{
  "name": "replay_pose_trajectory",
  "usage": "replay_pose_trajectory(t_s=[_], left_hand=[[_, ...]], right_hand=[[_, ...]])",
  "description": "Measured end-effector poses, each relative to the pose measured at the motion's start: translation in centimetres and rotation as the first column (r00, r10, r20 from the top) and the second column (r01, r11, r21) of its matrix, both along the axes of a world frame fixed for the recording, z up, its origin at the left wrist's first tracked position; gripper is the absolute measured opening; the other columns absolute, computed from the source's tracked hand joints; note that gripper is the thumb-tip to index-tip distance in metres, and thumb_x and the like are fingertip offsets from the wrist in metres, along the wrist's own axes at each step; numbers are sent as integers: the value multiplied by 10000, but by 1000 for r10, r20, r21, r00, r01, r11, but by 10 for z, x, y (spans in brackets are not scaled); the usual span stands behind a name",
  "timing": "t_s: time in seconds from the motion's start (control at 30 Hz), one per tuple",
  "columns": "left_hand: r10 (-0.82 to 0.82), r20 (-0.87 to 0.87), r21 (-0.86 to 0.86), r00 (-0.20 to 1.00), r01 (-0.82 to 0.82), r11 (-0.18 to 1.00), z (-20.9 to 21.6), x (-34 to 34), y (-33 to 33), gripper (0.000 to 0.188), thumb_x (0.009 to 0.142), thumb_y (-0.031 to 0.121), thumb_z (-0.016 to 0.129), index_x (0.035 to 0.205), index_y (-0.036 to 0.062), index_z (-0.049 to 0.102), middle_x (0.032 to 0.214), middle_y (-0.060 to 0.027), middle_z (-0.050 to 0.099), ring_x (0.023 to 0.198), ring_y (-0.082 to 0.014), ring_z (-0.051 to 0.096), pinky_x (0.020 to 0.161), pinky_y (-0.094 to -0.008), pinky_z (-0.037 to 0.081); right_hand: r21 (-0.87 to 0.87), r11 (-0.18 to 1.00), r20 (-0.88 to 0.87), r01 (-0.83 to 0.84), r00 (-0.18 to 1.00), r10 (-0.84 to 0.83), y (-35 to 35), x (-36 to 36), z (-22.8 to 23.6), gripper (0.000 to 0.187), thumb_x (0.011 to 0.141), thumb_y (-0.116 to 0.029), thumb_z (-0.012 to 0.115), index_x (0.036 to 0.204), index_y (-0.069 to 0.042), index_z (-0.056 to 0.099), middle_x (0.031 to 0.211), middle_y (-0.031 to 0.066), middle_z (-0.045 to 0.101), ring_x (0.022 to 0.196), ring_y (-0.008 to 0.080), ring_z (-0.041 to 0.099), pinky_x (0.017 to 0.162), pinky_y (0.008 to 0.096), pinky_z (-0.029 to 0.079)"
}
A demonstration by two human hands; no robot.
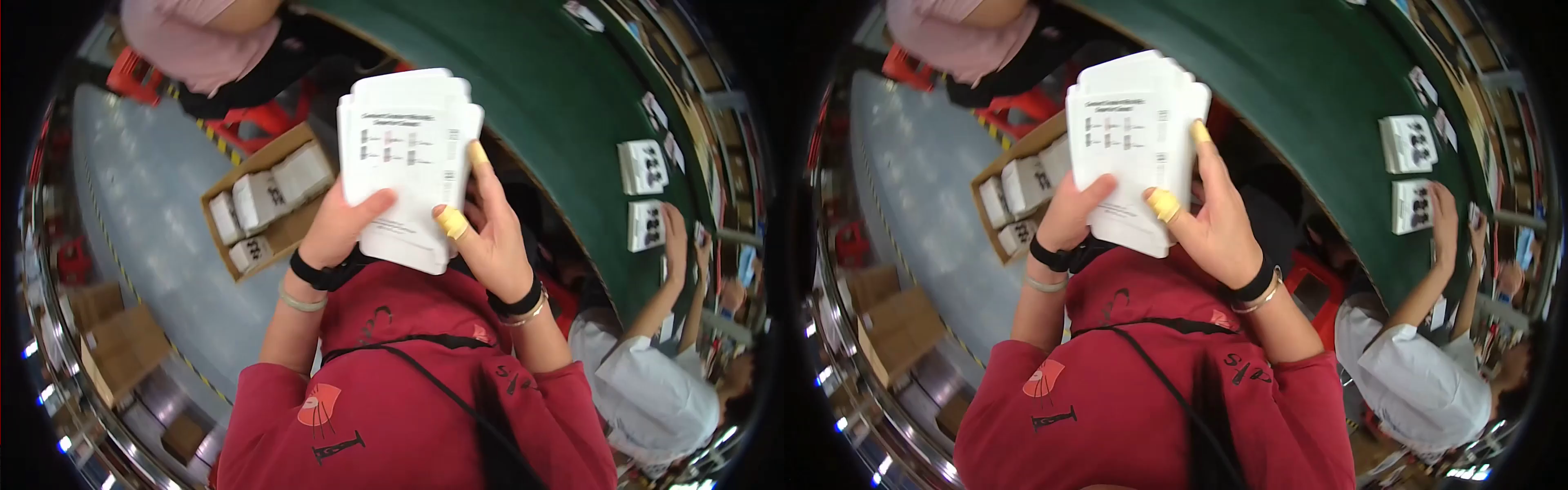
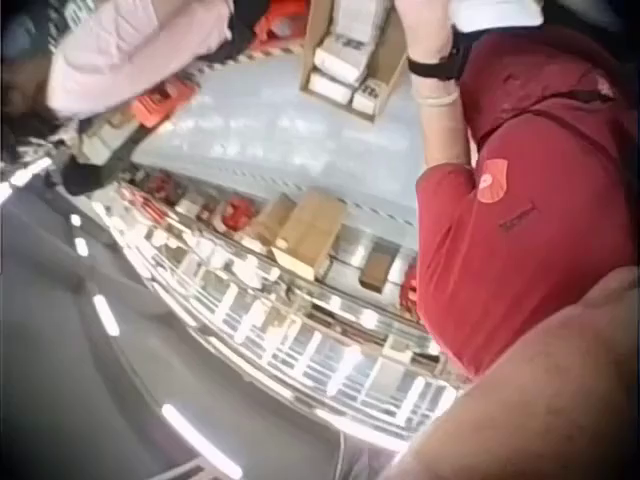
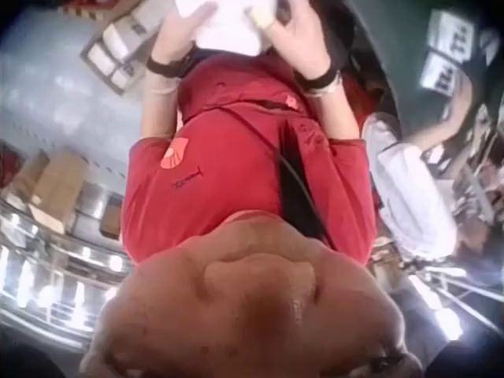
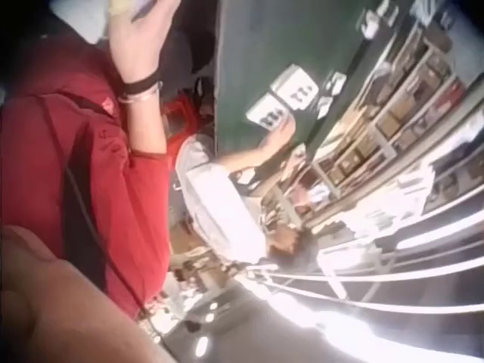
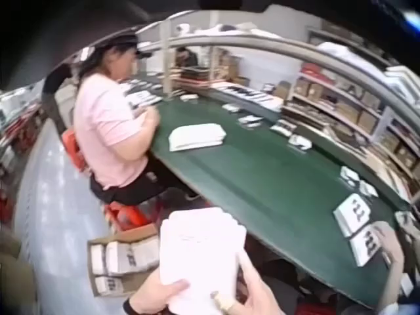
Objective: The person folds white cardboard boxes by hand, pressing the flaps into place and stacking each completed box on the table.
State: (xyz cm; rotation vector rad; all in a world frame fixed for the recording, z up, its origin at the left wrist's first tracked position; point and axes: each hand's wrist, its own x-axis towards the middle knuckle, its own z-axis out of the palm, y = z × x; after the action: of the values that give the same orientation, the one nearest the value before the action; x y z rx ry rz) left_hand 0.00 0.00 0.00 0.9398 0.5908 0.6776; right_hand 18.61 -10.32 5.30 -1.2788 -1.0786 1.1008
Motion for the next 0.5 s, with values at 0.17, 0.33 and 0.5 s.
replay_pose_trajectory(t_s=[0.17, 0.33, 0.5], left_hand=[[-222, 1, 140, 975, 220, 965, 42, 155, -12, 566, 906, 185, 719, 1353, -33, 448, 1298, -112, 584, 1160, -193, 575, 985, -319, 477], [-341, -90, 56, 936, 346, 936, 43, 244, 2, 526, 896, 187, 732, 1316, -26, 497, 1265, -108, 600, 1111, -173, 595, 923, -316, 500], [296, -494, 855, 817, 396, 334, 25, 274, 24, 425, 882, 199, 747, 1198, -26, 574, 1083, -93, 621, 904, -116, 597, 749, -280, 509]], right_hand=[[81, 913, 201, 401, 890, -409, -45, 95, 13, 599, 1005, -192, 536, 1495, 48, 288, 1372, 197, 523, 1190, 236, 572, 1010, 319, 436], [-31, 807, 139, 590, 802, -581, -50, 156, 13, 504, 1020, -155, 493, 1456, 58, 356, 1332, 166, 552, 1178, 198, 554, 985, 305, 442], [61, 786, 541, 616, 641, -544, -42, 191, -31, 477, 1017, -154, 494, 1433, 56, 394, 1306, 186, 574, 1170, 225, 562, 995, 328, 436]])
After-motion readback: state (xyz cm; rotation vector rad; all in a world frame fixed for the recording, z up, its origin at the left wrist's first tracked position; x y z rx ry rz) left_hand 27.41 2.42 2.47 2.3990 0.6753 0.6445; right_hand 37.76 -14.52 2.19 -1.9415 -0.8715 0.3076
